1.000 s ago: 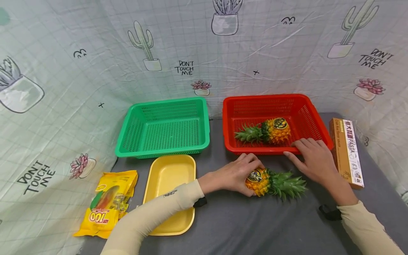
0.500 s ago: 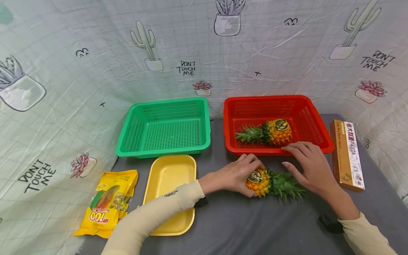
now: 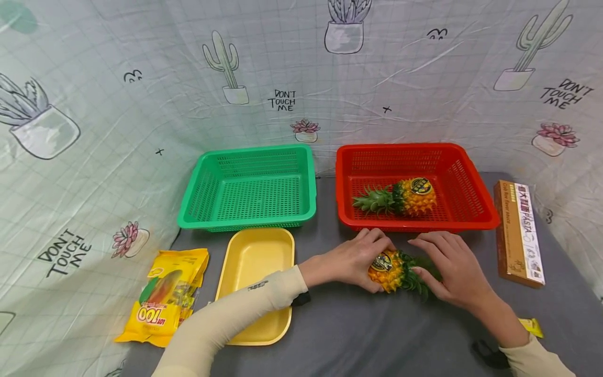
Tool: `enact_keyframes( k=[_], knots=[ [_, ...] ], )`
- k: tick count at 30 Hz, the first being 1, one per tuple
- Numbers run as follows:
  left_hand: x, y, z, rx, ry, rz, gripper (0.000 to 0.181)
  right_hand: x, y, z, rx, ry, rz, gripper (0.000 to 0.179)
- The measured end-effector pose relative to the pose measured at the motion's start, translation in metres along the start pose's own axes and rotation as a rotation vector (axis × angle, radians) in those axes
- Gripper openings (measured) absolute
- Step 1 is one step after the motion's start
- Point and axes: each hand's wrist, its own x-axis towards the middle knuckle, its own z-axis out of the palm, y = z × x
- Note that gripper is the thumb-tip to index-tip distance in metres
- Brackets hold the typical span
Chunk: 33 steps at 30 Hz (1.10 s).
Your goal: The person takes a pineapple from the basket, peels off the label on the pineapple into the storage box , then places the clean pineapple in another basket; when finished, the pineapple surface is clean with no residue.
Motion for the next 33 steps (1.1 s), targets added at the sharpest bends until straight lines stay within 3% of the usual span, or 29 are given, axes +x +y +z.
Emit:
enact_keyframes(
  k=[11, 21, 33],
  knots=[
    [0.0, 0.001, 0.001, 0.001, -0.001, -0.003, 0.077, -0.019, -0.005, 0.012, -0.005, -0.08, 0.049, 0.066],
    [-0.002, 0.003, 0.003, -0.01, 0.007, -0.012, 0.076, -0.028, -0.003, 0.014, 0.008, -0.23, 0.141, 0.059],
    [0.0, 0.003, 0.003, 0.015, 0.015, -0.005, 0.077, -0.028, -0.001, 0.014, -0.028, -0.252, 0.12, 0.068]
  ],
)
